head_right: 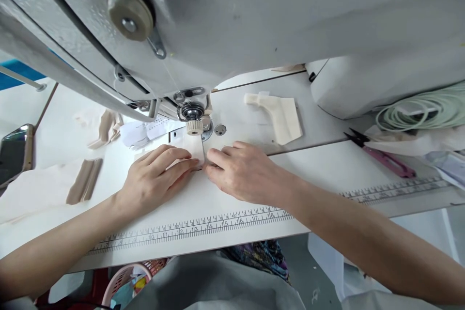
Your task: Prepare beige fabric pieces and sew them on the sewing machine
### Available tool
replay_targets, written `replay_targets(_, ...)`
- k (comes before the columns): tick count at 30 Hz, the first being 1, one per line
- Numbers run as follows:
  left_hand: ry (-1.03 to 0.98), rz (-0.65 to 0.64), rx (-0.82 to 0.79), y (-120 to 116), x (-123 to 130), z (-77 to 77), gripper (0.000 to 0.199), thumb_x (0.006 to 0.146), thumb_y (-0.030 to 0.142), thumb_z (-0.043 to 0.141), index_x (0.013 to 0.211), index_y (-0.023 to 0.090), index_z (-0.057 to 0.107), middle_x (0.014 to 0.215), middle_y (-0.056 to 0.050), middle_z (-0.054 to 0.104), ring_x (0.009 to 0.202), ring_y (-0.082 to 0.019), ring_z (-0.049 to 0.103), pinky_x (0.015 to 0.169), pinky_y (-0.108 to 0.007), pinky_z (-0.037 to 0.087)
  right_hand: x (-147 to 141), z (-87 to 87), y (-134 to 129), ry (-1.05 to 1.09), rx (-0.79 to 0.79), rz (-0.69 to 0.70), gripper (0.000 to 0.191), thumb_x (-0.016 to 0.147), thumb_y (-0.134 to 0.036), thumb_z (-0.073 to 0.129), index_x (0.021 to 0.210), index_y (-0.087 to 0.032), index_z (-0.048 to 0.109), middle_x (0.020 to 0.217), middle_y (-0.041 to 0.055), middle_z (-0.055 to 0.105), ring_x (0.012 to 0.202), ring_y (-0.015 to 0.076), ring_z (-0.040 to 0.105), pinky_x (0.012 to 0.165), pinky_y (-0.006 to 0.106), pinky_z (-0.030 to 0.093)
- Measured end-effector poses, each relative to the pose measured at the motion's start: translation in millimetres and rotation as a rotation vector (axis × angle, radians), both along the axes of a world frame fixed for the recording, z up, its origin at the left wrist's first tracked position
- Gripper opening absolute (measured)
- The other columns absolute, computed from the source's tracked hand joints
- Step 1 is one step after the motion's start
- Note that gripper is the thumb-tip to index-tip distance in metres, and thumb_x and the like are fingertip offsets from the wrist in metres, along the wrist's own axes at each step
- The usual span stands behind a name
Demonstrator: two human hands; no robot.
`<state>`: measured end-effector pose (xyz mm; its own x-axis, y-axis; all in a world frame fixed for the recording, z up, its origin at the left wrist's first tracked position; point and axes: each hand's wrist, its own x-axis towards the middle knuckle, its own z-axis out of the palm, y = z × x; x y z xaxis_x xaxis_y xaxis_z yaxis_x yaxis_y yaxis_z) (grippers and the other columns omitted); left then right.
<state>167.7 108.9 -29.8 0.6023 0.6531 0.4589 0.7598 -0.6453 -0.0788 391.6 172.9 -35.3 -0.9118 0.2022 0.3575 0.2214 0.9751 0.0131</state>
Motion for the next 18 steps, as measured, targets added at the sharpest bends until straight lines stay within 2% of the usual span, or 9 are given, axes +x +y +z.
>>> replay_targets(6,0.031,0.001,0.067,-1.6,-0.3,1.8,0.009,0.087,0.010,0.064,0.096,0.013,0.065,0.094,-0.006,0.069,0.080,-0.019,0.060,0.062,-0.031,0.047,1.0,-0.4,-0.1,-0.002,-0.034,0.011,0.028,0.100,-0.011,0.041,0.097,-0.013,0.069,0.083,0.0022,0.057,0.068,0.0136,0.050,0.066,0.030,0.039)
replay_targets(18,-0.009,-0.027,0.040,-1.1,-0.6,-1.2,0.012,0.087,0.011,0.064,0.100,0.012,0.064,0.094,-0.006,0.070,0.083,-0.019,0.064,0.063,-0.031,0.050,1.7,0.4,-0.5,0.008,-0.043,0.024,0.027,0.100,-0.012,0.041,0.097,-0.013,0.068,0.084,0.0028,0.058,0.070,0.0144,0.052,0.067,0.031,0.039)
